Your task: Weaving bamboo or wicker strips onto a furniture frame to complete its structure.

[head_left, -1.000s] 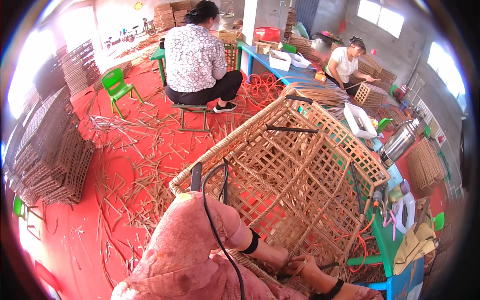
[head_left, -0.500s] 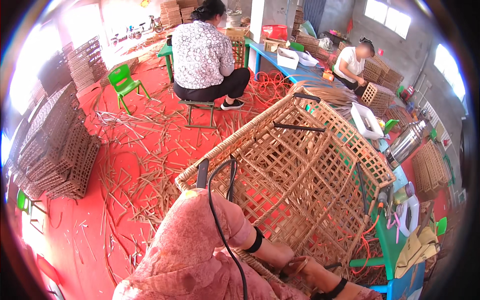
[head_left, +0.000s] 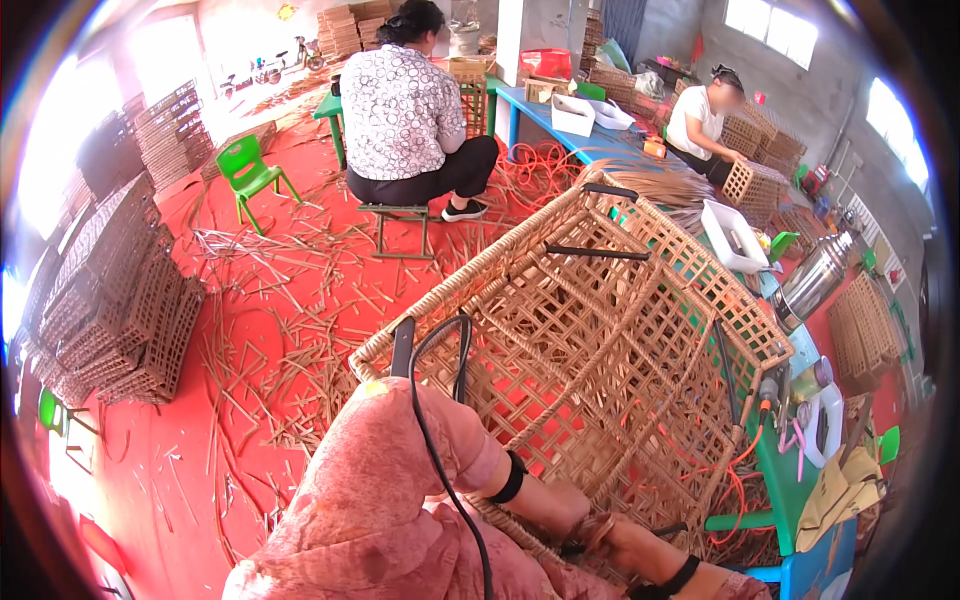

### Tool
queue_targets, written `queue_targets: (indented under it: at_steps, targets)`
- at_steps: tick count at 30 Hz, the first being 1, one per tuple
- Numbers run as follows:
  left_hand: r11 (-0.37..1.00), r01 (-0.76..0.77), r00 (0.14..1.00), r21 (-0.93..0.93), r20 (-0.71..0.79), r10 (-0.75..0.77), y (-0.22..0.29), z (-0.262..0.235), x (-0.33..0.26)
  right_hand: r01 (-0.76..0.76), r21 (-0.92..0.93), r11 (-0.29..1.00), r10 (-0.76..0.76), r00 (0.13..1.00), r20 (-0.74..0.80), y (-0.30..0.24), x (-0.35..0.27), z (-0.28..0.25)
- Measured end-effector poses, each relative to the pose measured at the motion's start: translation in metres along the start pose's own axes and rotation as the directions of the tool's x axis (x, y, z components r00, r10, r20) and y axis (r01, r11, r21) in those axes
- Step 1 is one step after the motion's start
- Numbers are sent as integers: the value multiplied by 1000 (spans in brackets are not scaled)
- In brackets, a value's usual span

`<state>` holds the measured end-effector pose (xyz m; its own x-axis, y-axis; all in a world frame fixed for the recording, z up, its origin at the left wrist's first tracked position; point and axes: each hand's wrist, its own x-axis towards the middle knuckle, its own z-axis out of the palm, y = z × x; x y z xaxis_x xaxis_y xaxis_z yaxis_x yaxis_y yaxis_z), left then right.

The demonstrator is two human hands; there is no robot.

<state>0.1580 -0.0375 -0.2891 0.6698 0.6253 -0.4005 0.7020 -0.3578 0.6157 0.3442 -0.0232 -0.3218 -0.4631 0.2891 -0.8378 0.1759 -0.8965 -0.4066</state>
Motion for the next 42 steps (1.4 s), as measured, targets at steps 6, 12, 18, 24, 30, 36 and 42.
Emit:
queue_targets:
  at_steps: [6,12,18,24,30,36,42]
  targets:
    - [992,35,998,-125,51,-29,-11,-12,-6,26,85,996,-49,959,278,-1,-4,-15]
    - [965,110,984,-238,166,-71,-17,-2,-8,61,102,993,-69,995,77,19,8,-7]
    - [841,288,921,-458,372,-113,-27,-3,-1,261,-190,947,-205,941,268,2,-5,8]
    - [817,367,893,-444,413,-177,-36,-21,-4,140,-198,970,-111,982,151,-26,-22,28]
    - [1000,-6,781,-7,624,9,-30,-75,-21,63,-19,998,-57,970,235,-16,-28,18]
    - [995,-88,850,-37,519,95,-14,-123,-59,121,-157,980,-71,955,289,-16,-29,20]
    - [766,-298,936,-569,-15,352,-7,-123,-74,82,-81,993,-55,953,297,-23,-40,23]
